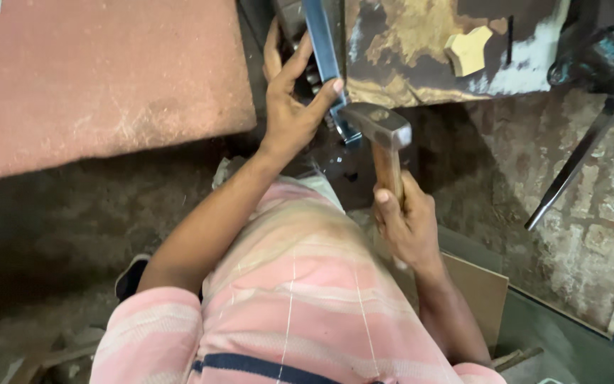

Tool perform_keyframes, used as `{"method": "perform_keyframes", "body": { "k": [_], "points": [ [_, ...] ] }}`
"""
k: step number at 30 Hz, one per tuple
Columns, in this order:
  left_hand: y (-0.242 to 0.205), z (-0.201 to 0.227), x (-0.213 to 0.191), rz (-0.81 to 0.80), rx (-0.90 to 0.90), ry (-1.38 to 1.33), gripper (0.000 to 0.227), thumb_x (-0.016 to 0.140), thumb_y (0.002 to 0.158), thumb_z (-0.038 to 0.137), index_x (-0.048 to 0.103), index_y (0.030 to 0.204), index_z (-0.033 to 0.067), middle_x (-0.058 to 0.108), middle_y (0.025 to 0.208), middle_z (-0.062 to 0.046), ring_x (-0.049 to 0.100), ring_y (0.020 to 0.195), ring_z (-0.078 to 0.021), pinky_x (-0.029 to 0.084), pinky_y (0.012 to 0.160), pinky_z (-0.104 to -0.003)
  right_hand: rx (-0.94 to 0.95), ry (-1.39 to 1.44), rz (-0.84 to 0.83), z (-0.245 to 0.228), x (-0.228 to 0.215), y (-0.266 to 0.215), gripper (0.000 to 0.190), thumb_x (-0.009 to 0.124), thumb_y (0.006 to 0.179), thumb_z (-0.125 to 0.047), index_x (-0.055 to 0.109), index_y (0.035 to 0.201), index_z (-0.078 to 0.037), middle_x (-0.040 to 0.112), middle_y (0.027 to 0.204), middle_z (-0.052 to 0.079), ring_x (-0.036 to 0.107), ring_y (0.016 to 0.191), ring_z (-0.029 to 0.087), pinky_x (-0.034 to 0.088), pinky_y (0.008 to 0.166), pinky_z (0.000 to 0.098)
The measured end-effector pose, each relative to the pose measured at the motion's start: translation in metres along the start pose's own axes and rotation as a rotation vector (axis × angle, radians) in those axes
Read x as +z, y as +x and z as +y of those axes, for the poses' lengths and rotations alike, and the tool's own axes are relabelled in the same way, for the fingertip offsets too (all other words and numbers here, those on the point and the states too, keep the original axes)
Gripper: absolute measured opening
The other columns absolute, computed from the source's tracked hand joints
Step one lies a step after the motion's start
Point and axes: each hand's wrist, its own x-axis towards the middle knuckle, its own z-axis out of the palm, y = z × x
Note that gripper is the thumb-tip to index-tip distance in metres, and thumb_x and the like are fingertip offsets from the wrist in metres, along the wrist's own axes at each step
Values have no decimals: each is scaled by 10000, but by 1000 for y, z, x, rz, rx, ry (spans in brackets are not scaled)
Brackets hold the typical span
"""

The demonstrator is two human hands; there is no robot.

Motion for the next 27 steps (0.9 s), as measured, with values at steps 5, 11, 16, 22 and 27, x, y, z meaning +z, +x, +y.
{"method": "perform_keyframes", "body": {
  "k": [5, 11, 16, 22, 27],
  "points": [
    [1, 2, -5, 7, 4, 29, 669, 855, 978, 256, 546, 1560, 137, 181, 1723, -205, 170, 1607, -318, 173, 1351, -456, -10, -163, 32, 3, 2, 3, 361, 583, 1055, -386, 567, 972, -34, 541, 592, -15, 530, 513, 68, 422, 480, 262],
    [5, 3, -7, -10, 8, 39, 663, 859, 966, 247, 557, 1543, 123, 191, 1706, -211, 176, 1626, -333, 177, 1366, -467, -82, -90, 81, 7, 4, 5, 347, 570, 1058, -378, 587, 1011, -35, 548, 623, -20, 541, 542, 64, 438, 499, 258],
    [11, 4, -2, -11, 36, 32, 669, 855, 970, 256, 551, 1551, 126, 186, 1685, -201, 191, 1597, -317, 184, 1341, -443, -73, -27, 68, 1, 2, 7, 331, 565, 1062, -354, 567, 956, -40, 533, 623, -22, 520, 533, 54, 419, 490, 248],
    [10, 7, -5, -13, 23, 87, 652, 865, 968, 263, 580, 1536, 120, 166, 1695, -210, 153, 1606, -346, 191, 1342, -459, 40, 70, 31, -8, -1, 3, 332, 575, 1041, -368, 569, 953, -47, 519, 598, -37, 502, 494, 45, 412, 456, 244],
    [8, 14, -12, -26, 79, 189, 638, 872, 986, 290, 591, 1540, 150, 75, 1709, -189, 186, 1592, -317, 206, 1303, -443, 52, -97, 47, -8, -2, -1, 347, 597, 1034, -378, 579, 968, -38, 531, 600, -32, 507, 527, 47, 421, 470, 251]
  ]
}}
